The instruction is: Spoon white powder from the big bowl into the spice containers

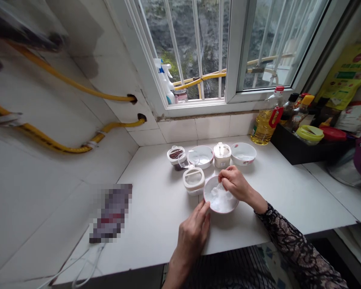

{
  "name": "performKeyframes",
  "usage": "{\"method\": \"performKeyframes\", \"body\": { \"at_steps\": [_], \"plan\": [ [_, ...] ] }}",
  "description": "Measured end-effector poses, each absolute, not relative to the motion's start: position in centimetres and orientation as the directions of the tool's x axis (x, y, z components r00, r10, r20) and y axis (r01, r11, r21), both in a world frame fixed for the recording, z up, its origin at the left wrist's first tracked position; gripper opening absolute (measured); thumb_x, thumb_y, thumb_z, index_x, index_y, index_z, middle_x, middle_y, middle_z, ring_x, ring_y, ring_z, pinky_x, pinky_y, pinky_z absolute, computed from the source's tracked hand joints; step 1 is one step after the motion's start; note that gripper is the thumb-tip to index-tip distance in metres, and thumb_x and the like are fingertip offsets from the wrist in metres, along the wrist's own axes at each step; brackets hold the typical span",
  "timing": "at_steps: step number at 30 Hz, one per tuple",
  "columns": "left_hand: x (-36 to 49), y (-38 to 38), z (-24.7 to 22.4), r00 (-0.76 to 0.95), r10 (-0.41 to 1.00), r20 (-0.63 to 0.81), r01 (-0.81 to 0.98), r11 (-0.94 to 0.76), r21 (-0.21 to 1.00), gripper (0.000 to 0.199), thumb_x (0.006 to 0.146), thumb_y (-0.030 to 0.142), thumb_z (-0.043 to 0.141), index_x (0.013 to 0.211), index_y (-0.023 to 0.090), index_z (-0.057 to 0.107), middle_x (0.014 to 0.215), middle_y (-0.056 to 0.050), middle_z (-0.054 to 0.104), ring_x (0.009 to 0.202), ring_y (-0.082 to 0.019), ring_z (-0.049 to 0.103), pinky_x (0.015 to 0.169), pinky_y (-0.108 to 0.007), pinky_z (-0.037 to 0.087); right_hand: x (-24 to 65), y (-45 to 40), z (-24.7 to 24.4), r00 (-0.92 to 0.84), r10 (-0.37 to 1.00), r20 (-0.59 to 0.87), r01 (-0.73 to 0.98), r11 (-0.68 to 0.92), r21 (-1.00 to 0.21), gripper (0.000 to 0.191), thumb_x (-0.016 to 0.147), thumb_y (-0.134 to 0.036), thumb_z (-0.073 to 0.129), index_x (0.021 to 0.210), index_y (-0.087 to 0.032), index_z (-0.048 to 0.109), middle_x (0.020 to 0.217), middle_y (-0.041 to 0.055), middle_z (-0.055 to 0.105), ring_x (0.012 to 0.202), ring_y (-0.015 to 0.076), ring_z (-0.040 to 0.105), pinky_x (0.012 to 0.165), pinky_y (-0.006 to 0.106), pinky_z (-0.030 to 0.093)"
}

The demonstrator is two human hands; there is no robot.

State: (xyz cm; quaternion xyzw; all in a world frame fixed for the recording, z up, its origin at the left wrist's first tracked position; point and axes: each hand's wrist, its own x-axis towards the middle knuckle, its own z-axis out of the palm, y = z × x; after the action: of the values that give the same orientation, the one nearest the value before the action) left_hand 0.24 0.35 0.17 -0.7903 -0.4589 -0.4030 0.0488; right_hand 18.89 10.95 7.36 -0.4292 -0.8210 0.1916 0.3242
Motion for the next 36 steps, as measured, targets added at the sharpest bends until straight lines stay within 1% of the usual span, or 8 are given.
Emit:
{"method": "performKeyframes", "body": {
  "at_steps": [5,11,14,21,25,30,33,36],
  "plan": [
    [0.2,0.3,0.2,0.250,0.693,0.676,0.763,-0.570,0.303,0.035,0.097,0.012,0.044,0.130,0.017,0.052,0.123,-0.014,0.067,0.107,-0.021,0.070,0.083,-0.027,0.060,18.6,10.8,7.3,-0.503,0.802,0.323,0.476,0.568,-0.671,0.022,0.075,-0.009,0.041,0.067,-0.021,0.057,0.049,-0.0023,0.061,0.062,0.0171,0.055,0.087,0.036,0.042],
    [0.2,0.3,0.3,0.245,0.702,0.669,0.756,-0.570,0.321,0.037,0.096,0.011,0.045,0.132,0.018,0.051,0.125,-0.013,0.066,0.105,-0.021,0.070,0.084,-0.027,0.060,19.1,11.3,7.7,-0.317,0.946,0.071,0.165,0.128,-0.978,0.015,0.071,-0.017,0.044,0.064,-0.019,0.058,0.043,-0.0031,0.056,0.043,0.0132,0.051,0.053,0.026,0.043],
    [0.2,0.3,0.3,0.245,0.699,0.672,0.755,-0.572,0.320,0.036,0.096,0.011,0.045,0.131,0.018,0.051,0.125,-0.014,0.067,0.104,-0.020,0.071,0.084,-0.027,0.060,19.4,11.6,8.0,-0.304,0.953,0.000,0.036,0.011,-0.999,0.013,0.067,-0.020,0.047,0.064,-0.017,0.059,0.042,-0.0024,0.056,0.042,0.0130,0.051,0.052,0.026,0.042],
    [0.3,0.4,0.2,0.255,0.685,0.683,0.761,-0.578,0.296,0.033,0.097,0.011,0.044,0.129,0.015,0.052,0.119,-0.015,0.069,0.106,-0.020,0.070,0.085,-0.026,0.059,19.8,12.3,7.7,-0.283,0.959,-0.030,-0.090,-0.058,-0.994,0.012,0.065,-0.023,0.052,0.066,-0.016,0.061,0.043,-0.0015,0.057,0.043,0.0126,0.051,0.056,0.027,0.043],
    [0.3,0.4,0.1,0.238,0.698,0.676,0.760,-0.567,0.317,0.037,0.095,0.011,0.045,0.130,0.018,0.052,0.121,-0.013,0.069,0.105,-0.021,0.070,0.083,-0.026,0.060,19.5,12.2,7.6,-0.247,0.965,0.085,-0.119,0.057,-0.991,0.012,0.074,-0.027,0.054,0.075,-0.017,0.061,0.052,-0.0009,0.060,0.052,0.0145,0.056,0.063,0.030,0.047],
    [0.3,0.4,0.0,0.250,0.695,0.674,0.763,-0.570,0.304,0.039,0.094,0.009,0.045,0.132,0.017,0.051,0.122,-0.014,0.068,0.107,-0.022,0.069,0.084,-0.027,0.060,17.9,11.1,7.8,-0.240,0.882,0.406,0.022,0.423,-0.906,0.014,0.092,-0.030,0.047,0.092,-0.020,0.056,0.071,0.0024,0.067,0.070,0.0179,0.063,0.075,0.034,0.048],
    [0.2,0.4,0.0,0.256,0.696,0.671,0.759,-0.574,0.307,0.041,0.094,0.009,0.045,0.134,0.017,0.050,0.123,-0.014,0.068,0.105,-0.021,0.070,0.084,-0.027,0.060,17.2,10.5,7.7,-0.411,0.699,0.585,0.288,0.709,-0.644,0.015,0.096,-0.020,0.042,0.094,-0.021,0.057,0.080,0.0043,0.071,0.077,0.0182,0.063,0.092,0.040,0.041],
    [0.2,0.4,0.0,0.255,0.688,0.679,0.759,-0.578,0.301,0.040,0.094,0.009,0.045,0.134,0.017,0.050,0.122,-0.015,0.068,0.103,-0.021,0.071,0.083,-0.027,0.060,17.0,10.3,7.7,-0.567,0.550,0.613,0.356,0.835,-0.419,0.020,0.095,-0.012,0.039,0.095,-0.021,0.058,0.081,0.0032,0.072,0.076,0.0175,0.063,0.098,0.042,0.035]
  ]
}}
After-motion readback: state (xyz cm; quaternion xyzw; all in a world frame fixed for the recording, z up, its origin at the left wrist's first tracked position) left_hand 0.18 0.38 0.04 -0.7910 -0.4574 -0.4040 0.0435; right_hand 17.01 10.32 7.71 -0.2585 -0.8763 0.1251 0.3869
